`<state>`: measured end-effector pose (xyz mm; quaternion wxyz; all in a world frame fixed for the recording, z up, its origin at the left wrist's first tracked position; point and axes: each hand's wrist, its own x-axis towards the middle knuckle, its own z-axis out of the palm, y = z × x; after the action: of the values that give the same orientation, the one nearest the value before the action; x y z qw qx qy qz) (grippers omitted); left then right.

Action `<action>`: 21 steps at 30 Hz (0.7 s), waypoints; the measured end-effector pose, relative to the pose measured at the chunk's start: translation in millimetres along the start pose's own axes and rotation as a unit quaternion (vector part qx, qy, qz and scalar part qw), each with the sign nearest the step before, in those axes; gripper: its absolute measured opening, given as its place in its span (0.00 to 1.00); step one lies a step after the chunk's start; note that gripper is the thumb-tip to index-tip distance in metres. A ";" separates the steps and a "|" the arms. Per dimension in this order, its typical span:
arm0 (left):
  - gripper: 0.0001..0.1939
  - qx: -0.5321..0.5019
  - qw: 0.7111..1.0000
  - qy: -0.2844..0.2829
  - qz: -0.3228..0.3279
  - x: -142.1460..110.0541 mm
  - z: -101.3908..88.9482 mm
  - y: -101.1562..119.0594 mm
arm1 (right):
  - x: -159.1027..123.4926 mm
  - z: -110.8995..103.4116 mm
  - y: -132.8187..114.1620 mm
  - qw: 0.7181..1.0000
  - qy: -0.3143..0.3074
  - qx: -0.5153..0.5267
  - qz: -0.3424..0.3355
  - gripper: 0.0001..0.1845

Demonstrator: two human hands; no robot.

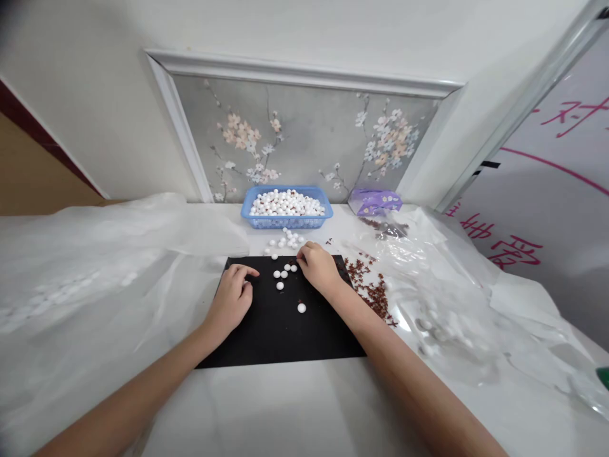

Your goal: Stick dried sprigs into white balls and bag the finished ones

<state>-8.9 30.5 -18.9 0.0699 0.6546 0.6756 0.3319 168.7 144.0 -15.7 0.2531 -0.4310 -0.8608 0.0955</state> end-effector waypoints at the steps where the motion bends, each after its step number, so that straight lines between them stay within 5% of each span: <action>1: 0.13 -0.006 1.000 0.003 -0.002 0.5 0.4 -2.0 | -2.3 -0.6 -1.3 1.000 0.006 0.002 0.005 0.07; 5: 0.10 -0.050 0.999 0.006 0.005 1.1 1.7 -4.3 | -25.3 -5.2 -15.0 0.998 0.046 0.044 0.026 0.07; 8: 0.06 -0.164 0.986 -0.019 0.000 0.1 1.4 3.4 | -49.7 -7.5 -30.7 0.975 0.112 0.188 0.047 0.05; 13: 0.13 -0.396 0.908 -0.054 -0.125 -8.9 -0.6 30.1 | -72.6 -6.1 -51.0 0.934 0.157 0.316 0.063 0.05; 18: 0.28 -0.390 0.902 -0.080 -0.167 -17.6 -3.6 43.6 | -75.8 -2.0 -58.6 0.932 0.153 0.326 0.033 0.05; 21: 0.29 -0.412 0.890 -0.121 -0.152 -18.5 -2.8 44.4 | -78.4 -0.5 -61.4 0.933 0.170 0.316 0.037 0.04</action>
<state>29.2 8.8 0.9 0.4643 0.4916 0.5554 0.4841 165.5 44.6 -19.5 0.5148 -0.3701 -0.7139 0.2972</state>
